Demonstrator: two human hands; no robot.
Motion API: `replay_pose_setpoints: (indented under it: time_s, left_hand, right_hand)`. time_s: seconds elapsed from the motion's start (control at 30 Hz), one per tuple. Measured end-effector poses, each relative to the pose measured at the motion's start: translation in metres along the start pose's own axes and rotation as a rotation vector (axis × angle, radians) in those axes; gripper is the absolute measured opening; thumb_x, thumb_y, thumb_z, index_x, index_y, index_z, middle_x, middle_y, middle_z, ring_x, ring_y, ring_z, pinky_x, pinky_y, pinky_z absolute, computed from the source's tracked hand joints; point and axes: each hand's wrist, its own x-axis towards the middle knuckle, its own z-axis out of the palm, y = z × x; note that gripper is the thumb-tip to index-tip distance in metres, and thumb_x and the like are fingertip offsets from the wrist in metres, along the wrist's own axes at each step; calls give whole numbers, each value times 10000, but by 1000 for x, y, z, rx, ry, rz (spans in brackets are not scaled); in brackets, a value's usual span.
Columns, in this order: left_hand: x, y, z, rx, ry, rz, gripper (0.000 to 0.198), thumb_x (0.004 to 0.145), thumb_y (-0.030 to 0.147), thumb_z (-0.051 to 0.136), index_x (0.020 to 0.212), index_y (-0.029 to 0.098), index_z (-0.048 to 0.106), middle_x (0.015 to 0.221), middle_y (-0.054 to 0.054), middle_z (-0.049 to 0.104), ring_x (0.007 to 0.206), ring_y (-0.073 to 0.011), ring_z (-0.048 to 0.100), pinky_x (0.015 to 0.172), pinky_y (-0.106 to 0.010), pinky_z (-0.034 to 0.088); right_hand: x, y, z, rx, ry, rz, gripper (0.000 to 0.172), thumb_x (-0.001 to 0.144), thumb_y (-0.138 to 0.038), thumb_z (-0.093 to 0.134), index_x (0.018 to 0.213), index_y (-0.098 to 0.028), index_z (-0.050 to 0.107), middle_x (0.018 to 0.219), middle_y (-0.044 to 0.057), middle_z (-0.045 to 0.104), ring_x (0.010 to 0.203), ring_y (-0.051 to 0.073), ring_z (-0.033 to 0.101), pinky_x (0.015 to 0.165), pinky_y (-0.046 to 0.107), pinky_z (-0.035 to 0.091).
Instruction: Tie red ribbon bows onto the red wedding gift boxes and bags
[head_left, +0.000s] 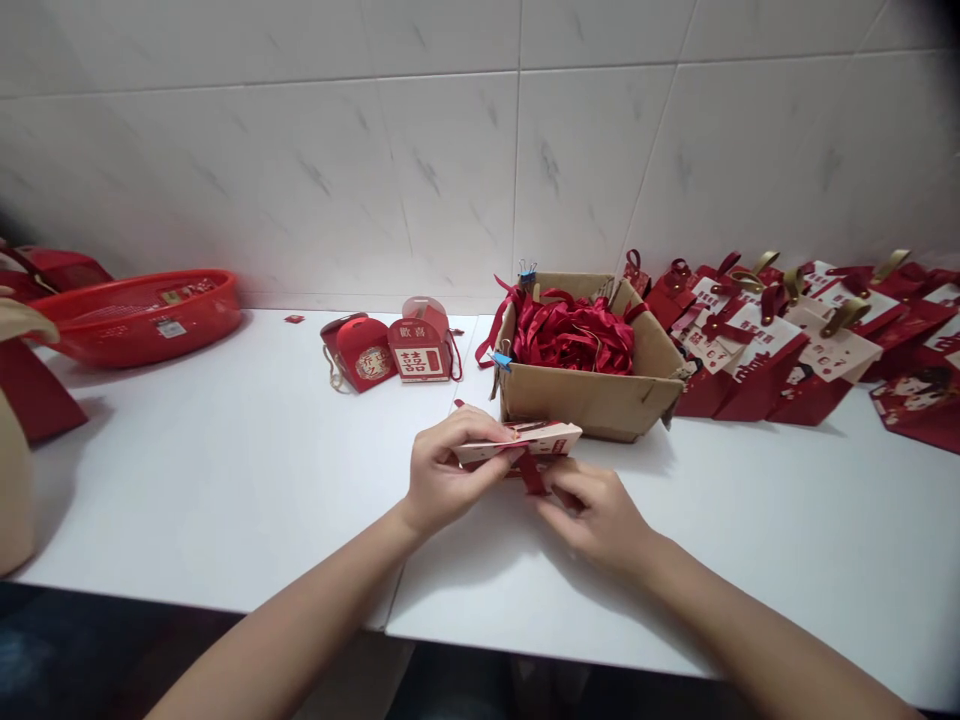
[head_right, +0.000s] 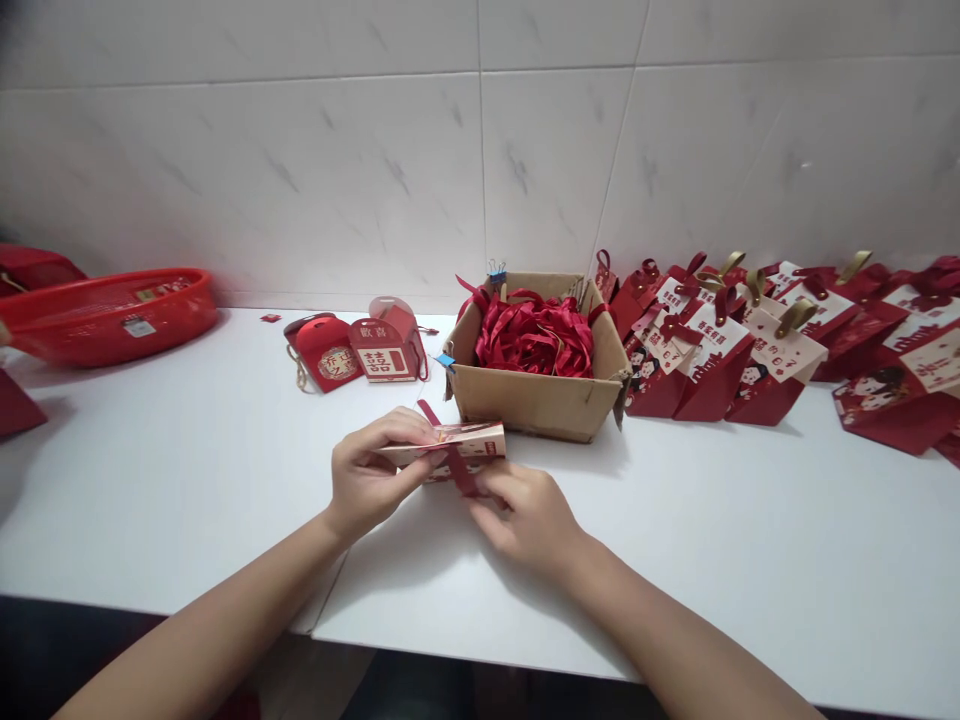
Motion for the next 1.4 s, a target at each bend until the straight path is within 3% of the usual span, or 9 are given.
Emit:
replay_pose_setpoints:
  time_s: [0.13,0.23,0.43,0.73,0.9,1.03,1.17,1.23,1.4]
  left_hand:
    - [1,-2,0,-15,-5,39,153,673,54,720,767,166,676,710,-48,704,670,-159,649,623,-294,543]
    - [0,-1,1,-37,-55,76,168,663,48,722,776,165,678,697,-51,700,658,-161,649,610,-294,547]
    - [-1,0,2,-74,-90,71,197,648,22,725,782,157,674,688,-55,690,660,-166,643,610,-303,541]
    - [-2,3,3,-159,-65,-23,150,668,41,710,751,156,659,693,-52,687,661,-154,648,619,-277,546]
    - [-3,1,5,-147,-110,60,223,622,-16,693,760,153,649,675,-45,690,652,-156,639,605,-282,543]
    - [-3,2,7,-148,-168,147,199,648,11,723,783,139,652,676,-65,699,661,-165,651,626,-302,543]
    - [-5,5,11,-146,-270,211,163,699,51,719,829,126,654,710,-95,710,677,-176,666,637,-313,530]
    - [-7,5,13,-144,-295,230,143,727,75,708,848,126,651,718,-100,710,688,-184,673,639,-317,524]
    - [-8,7,12,-94,-284,267,136,753,114,699,872,139,638,716,-84,705,665,-174,664,639,-317,511]
  right_hand:
    - [8,-1,-34,-22,73,-309,39,789,-212,666,781,-181,644,646,10,527,533,110,478,481,233,399]
    - [12,2,-58,69,124,-213,125,766,-234,699,704,-189,600,702,32,521,604,139,502,523,276,428]
    - [8,9,-74,552,-55,190,139,806,-167,662,744,-188,540,573,-20,559,507,109,538,450,231,422]
    - [4,10,-75,877,-120,100,201,716,-139,759,719,-199,567,555,-35,567,484,95,520,450,232,416]
    - [7,15,-79,895,44,85,109,753,-173,727,780,-207,627,594,-26,513,519,98,493,444,230,389]
    - [13,13,-75,836,239,88,65,745,-213,737,764,-215,674,754,-1,554,651,112,570,526,245,474]
    - [16,3,-64,723,464,194,317,745,-130,724,990,-278,588,718,-44,634,620,116,615,528,236,522]
    - [14,-2,-57,642,552,192,339,728,-81,723,956,-271,559,724,-51,648,594,118,626,468,213,509]
    - [5,-8,-48,371,584,157,218,732,-46,702,864,-218,678,805,-3,656,596,107,630,460,208,509]
